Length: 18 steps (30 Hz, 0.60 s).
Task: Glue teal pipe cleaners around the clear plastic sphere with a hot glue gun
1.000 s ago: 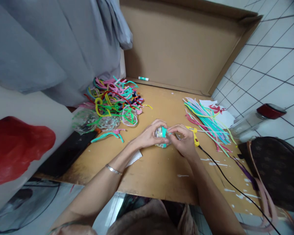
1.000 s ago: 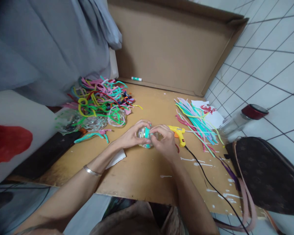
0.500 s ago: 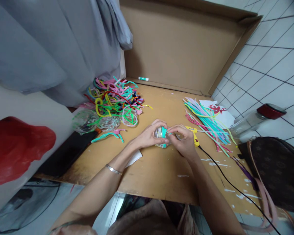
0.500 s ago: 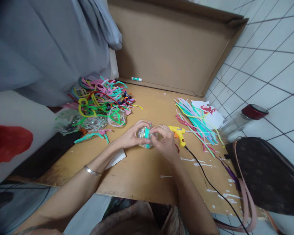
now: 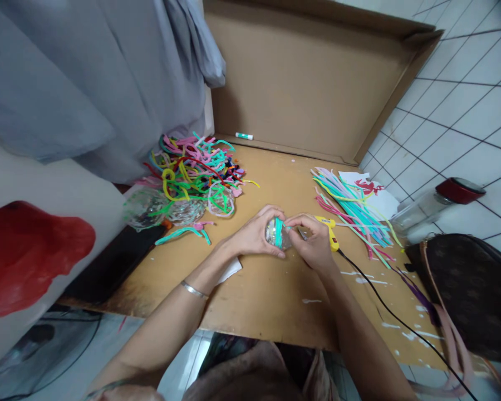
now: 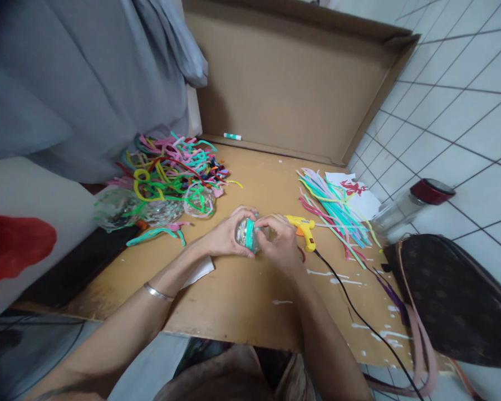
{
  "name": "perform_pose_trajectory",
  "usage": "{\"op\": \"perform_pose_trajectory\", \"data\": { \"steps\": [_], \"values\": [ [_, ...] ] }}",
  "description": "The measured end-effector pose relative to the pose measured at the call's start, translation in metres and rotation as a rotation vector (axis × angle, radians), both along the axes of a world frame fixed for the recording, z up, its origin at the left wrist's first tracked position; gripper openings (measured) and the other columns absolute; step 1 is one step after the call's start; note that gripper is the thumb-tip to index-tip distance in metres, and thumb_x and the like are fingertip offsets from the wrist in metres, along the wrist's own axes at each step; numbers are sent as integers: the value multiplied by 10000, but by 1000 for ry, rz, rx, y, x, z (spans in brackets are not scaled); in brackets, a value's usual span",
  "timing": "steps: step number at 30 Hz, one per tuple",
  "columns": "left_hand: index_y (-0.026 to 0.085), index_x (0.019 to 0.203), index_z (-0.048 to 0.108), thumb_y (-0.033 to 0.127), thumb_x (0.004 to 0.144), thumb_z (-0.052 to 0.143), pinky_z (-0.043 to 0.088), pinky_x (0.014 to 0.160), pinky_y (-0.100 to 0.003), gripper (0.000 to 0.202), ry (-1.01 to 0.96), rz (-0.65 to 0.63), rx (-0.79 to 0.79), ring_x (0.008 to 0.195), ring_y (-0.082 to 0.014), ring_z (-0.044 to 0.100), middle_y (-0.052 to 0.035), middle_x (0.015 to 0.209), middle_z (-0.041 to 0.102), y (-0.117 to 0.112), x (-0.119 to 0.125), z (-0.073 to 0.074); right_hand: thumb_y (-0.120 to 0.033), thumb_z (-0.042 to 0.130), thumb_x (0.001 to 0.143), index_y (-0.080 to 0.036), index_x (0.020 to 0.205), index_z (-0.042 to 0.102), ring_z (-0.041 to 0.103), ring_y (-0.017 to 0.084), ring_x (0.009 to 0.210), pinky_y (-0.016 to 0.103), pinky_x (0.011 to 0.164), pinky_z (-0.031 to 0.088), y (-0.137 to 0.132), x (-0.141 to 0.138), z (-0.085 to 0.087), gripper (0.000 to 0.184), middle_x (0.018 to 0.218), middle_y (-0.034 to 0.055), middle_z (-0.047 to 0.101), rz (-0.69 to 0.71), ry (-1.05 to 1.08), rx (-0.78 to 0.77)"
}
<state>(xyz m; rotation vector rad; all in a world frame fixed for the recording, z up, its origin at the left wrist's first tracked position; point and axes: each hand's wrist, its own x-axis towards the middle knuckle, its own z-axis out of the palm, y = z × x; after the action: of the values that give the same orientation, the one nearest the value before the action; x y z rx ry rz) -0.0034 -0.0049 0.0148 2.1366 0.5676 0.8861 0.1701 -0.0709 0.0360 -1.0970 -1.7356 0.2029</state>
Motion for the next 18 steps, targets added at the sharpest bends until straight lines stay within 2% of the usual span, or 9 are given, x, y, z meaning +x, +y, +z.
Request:
{"op": "perform_pose_trajectory", "data": {
  "steps": [6, 18],
  "values": [
    [226, 1066, 529, 374, 563, 876, 420, 1011, -428, 630, -23, 10, 41, 1169, -272, 514, -76, 1215, 521, -1, 0, -1, -168, 606, 779, -230, 775, 645, 664, 184, 776, 344, 752, 506, -1, -1, 0, 73, 795, 21, 723, -23, -45, 25],
    [219, 1062, 531, 342, 575, 848, 432, 969, -402, 595, -56, 64, -2, 1098, -256, 532, -65, 1150, 533, -4, 3, 3, -195, 610, 790, -231, 818, 666, 677, 187, 834, 349, 789, 522, 1, 1, 0, 72, 859, 27, 739, -26, -33, -46]
  ]
}}
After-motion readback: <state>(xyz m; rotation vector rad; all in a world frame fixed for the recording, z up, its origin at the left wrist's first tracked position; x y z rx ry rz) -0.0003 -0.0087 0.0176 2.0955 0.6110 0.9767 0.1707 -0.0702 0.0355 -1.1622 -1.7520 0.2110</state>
